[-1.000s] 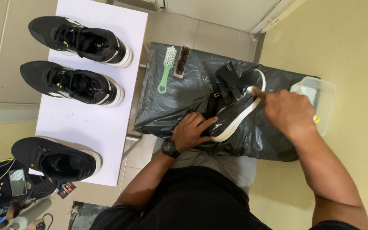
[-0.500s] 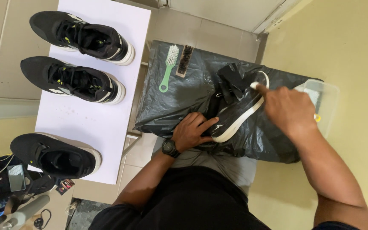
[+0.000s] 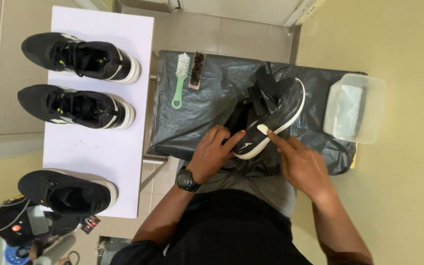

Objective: A person is scrubbing the white midsole of a black sneaker using a toothbrush and a container of cleaning solution.

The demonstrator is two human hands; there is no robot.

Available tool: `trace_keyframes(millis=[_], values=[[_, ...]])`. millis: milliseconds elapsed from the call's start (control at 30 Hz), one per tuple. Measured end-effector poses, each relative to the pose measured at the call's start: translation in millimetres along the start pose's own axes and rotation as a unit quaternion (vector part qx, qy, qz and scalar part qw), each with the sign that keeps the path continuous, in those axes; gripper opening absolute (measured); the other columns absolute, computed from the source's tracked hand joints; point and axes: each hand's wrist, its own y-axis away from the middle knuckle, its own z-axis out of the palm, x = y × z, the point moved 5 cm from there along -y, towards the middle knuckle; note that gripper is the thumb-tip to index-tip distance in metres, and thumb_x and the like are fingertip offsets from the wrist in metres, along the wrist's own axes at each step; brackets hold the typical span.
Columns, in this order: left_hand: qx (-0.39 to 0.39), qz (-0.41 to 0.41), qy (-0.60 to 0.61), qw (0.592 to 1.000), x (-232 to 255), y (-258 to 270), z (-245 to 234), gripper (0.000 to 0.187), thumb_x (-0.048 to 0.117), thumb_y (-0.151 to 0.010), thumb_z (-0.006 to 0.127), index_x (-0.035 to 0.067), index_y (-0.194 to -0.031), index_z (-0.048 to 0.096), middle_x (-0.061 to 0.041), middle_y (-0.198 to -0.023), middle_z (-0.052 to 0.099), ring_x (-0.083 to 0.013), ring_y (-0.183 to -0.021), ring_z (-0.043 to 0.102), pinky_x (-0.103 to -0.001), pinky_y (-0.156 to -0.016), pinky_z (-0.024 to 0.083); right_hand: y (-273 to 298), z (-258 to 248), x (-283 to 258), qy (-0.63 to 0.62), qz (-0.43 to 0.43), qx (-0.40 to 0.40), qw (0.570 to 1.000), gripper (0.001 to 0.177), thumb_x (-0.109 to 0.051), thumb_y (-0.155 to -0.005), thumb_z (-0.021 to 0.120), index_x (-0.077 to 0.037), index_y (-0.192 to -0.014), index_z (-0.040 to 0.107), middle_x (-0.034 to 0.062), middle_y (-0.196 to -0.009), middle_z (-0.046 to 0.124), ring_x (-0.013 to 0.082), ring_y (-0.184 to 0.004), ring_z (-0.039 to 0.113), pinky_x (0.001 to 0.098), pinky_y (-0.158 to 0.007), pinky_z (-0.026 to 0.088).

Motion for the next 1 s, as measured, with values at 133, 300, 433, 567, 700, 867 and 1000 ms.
trace_keyframes(millis=[133,300,433,567,700,867,1000], values=[[-0.053,0.037,-0.001,0.998,-1,-8,-18,0.083,0.014,-0.062,0.093,0.008,-0.138,0.062,-0.011,-0.095,0.052,-0.0379,-0.101,0.059,-0.053,-0.099,0.051,13,40,9,-0.067,-0.018,0.097,0.993,0.047,-0.019,-0.099,0.055,-0.032,-0.143,0.062,0.0095,-0.089,0.066,0.0428,-0.078,0.071,0.0562,-0.061,0.058],[-0.096,0.076,-0.101,0.987,20,-20,-56,0.037,0.015,-0.088,0.078,0.012,-0.125,0.07,-0.006,-0.086,0.052,-0.03,-0.098,0.058,-0.049,-0.102,0.048,29,71,-3,-0.225,-0.02,0.171,0.959,0.051,-0.011,-0.101,0.052,-0.024,-0.149,0.058,0.0171,-0.09,0.068,0.0465,-0.083,0.069,0.0568,-0.058,0.057],[-0.134,0.078,-0.13,0.979,21,-5,-57,0.032,0.013,-0.09,0.075,0.014,-0.122,0.071,-0.007,-0.089,0.054,-0.0314,-0.102,0.058,-0.05,-0.106,0.046,30,113,2,-0.32,0.003,0.202,0.926,0.032,-0.014,-0.103,0.054,-0.011,-0.132,0.067,0.0131,-0.094,0.072,0.0364,-0.085,0.074,0.0417,-0.069,0.062],[-0.167,0.02,-0.058,0.984,31,-15,-70,0.049,0.021,-0.086,0.078,0.013,-0.133,0.066,-0.009,-0.1,0.054,-0.0368,-0.113,0.055,-0.057,-0.11,0.039,34,108,0,-0.312,-0.024,0.262,0.913,0.026,-0.008,-0.1,0.058,-0.006,-0.125,0.068,0.0111,-0.107,0.063,0.0355,-0.096,0.071,0.0404,-0.081,0.061],[-0.15,-0.016,0.032,0.988,51,-46,-74,0.058,0.032,-0.093,0.075,0.012,-0.145,0.059,-0.016,-0.125,0.057,-0.0458,-0.132,0.049,-0.064,-0.114,0.032,36,97,4,-0.32,-0.004,0.285,0.903,0.03,-0.009,-0.1,0.061,-0.003,-0.13,0.067,0.01,-0.112,0.063,0.0331,-0.101,0.071,0.0387,-0.082,0.061],[-0.188,0.0,-0.049,0.981,34,-78,-29,0.05,0.041,-0.099,0.062,0.025,-0.147,0.058,-0.012,-0.157,0.045,-0.049,-0.145,0.038,-0.071,-0.113,0.03,32,109,1,-0.27,0.023,0.3,0.915,0.021,-0.005,-0.098,0.068,-0.008,-0.117,0.076,0.0073,-0.11,0.07,0.0334,-0.095,0.073,0.0382,-0.073,0.063],[-0.268,-0.059,-0.053,0.96,6,-77,-3,0.046,0.035,-0.103,0.055,0.019,-0.146,0.058,-0.015,-0.162,0.036,-0.0514,-0.132,0.049,-0.065,-0.1,0.047,32,121,6,-0.23,0.03,0.329,0.916,0.025,-0.003,-0.094,0.067,-0.011,-0.116,0.078,0.01,-0.112,0.066,0.0299,-0.087,0.073,0.0373,-0.07,0.063]])
